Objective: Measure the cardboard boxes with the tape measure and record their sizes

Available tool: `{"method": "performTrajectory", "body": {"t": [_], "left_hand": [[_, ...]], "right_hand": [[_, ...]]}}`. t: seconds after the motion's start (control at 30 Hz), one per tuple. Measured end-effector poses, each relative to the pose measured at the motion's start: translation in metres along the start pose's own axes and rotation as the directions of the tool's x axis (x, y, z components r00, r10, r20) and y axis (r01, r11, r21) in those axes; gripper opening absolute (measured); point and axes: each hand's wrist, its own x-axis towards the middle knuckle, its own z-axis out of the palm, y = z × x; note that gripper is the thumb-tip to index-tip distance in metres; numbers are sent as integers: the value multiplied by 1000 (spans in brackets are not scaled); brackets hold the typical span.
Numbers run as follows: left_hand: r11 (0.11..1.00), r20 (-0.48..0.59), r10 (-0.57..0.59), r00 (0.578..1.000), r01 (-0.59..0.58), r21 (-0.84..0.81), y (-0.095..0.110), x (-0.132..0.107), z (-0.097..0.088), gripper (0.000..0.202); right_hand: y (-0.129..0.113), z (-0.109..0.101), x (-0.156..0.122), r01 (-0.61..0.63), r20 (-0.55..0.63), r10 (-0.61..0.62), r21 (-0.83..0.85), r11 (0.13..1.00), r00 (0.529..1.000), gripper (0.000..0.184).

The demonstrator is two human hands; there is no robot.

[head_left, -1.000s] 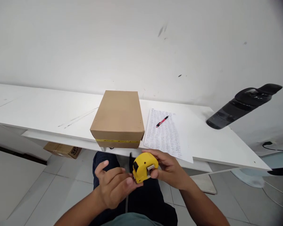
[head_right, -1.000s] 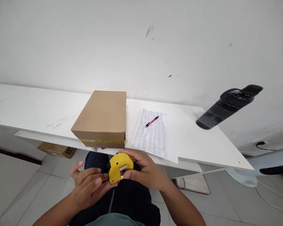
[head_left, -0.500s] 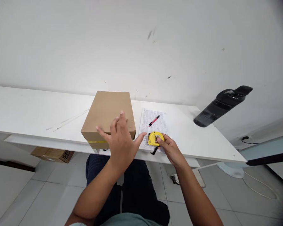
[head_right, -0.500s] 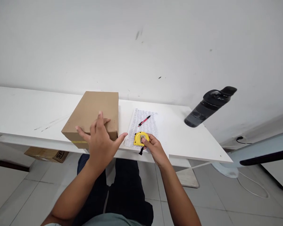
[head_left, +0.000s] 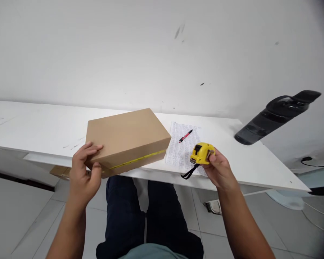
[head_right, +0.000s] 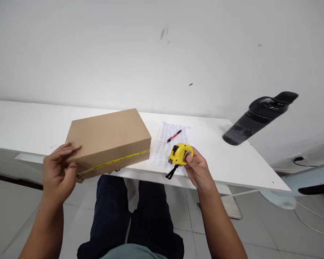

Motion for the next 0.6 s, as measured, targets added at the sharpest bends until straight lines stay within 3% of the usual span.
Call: {"method": "performTrajectory", "body": {"t": [0.07, 0.13, 0.17, 0.23, 0.3, 0.4, 0.5, 0.6], "left_hand": [[993, -121, -4, 993, 18, 116, -5, 1, -2, 27], [970, -240, 53, 969, 7, 242, 5, -3, 0, 28], [967, -244, 98, 965, -34, 253, 16, -7, 2, 31], [967, -116, 217, 969, -197, 164, 43, -17, 9, 37], [935, 50, 349, 936, -351, 51, 68, -27, 18, 42], [884, 84, 462, 883, -466, 42, 89, -35, 28, 33], [849, 78, 509, 857, -515, 115, 87, -34, 26, 19], [810, 104, 532, 840, -541, 226, 65, -28, 11, 24]], "right_hand": [[-3, 14, -3, 8, 71, -11, 42, 999, 997, 43], [-5, 32, -10, 13, 162, -22, 57, 998, 987, 46], [-5, 43, -14, 10, 220, -23, 58, 998, 975, 48], [-6, 66, -23, -27, 351, 8, 48, 999, 936, 54], [-7, 88, -33, -84, 466, 59, 32, 996, 883, 58], [-7, 111, -42, -79, 540, 57, 19, 997, 840, 61], [-7, 117, -45, -19, 528, 34, -34, 999, 848, 60], [-9, 108, -40, 31, 485, 20, -98, 995, 875, 53]]}}
